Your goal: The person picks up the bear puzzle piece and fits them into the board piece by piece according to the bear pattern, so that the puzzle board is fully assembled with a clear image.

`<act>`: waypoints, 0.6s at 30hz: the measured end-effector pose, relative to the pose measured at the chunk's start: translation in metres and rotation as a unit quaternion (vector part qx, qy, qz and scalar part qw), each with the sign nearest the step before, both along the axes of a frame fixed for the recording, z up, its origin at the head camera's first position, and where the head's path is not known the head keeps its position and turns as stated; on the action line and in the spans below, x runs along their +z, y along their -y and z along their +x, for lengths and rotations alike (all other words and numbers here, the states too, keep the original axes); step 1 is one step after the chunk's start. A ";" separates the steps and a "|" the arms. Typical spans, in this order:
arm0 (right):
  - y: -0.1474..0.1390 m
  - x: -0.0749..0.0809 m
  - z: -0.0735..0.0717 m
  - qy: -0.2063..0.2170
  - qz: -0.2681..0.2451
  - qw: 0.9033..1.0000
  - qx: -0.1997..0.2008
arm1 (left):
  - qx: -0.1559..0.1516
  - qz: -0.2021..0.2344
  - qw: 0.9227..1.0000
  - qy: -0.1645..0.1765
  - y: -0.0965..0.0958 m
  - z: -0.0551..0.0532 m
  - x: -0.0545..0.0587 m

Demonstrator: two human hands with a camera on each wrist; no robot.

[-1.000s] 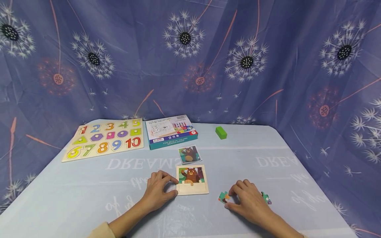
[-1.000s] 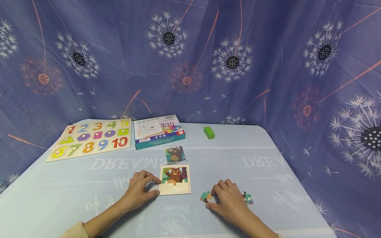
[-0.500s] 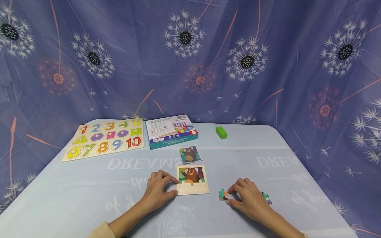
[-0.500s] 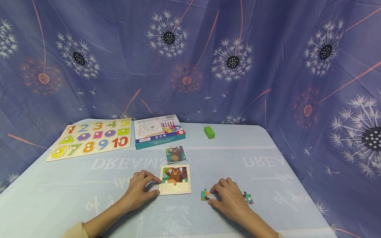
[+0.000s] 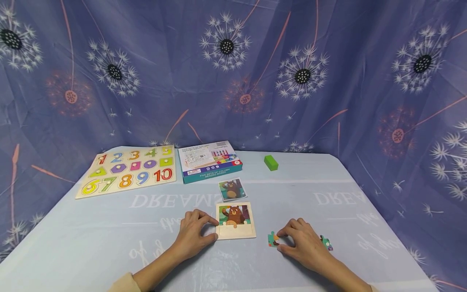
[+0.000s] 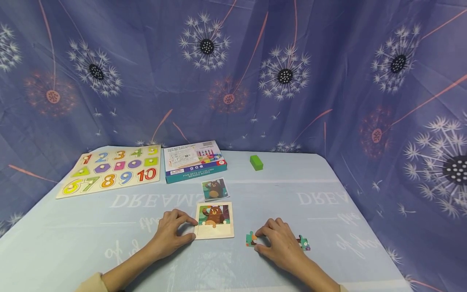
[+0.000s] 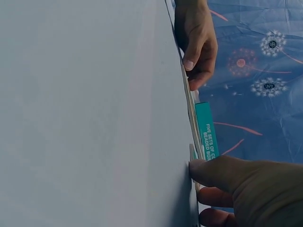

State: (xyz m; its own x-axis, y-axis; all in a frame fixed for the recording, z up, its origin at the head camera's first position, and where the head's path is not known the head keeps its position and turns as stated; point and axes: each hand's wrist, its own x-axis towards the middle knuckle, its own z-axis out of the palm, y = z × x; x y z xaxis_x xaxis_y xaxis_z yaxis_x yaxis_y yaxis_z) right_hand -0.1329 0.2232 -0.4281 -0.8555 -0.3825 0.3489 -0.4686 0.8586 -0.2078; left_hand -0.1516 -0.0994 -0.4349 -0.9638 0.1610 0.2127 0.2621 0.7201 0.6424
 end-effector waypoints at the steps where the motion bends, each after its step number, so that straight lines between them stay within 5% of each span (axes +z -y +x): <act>1: 0.000 0.000 0.000 0.002 -0.001 1.000 0.001 | 0.000 0.000 1.000 0.000 0.000 0.000 0.000; 18: 0.026 0.014 -0.018 0.008 0.005 1.000 0.020 | -0.001 0.003 1.000 -0.001 0.000 0.000 0.000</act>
State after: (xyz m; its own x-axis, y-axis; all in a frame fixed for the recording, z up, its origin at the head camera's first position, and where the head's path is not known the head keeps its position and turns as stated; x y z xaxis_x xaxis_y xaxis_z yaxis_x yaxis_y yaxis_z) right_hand -0.1509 0.1970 -0.4141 -0.8451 -0.4202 0.3304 -0.4992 0.8414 -0.2070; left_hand -0.1513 -0.0997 -0.4351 -0.9631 0.1614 0.2152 0.2644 0.7156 0.6465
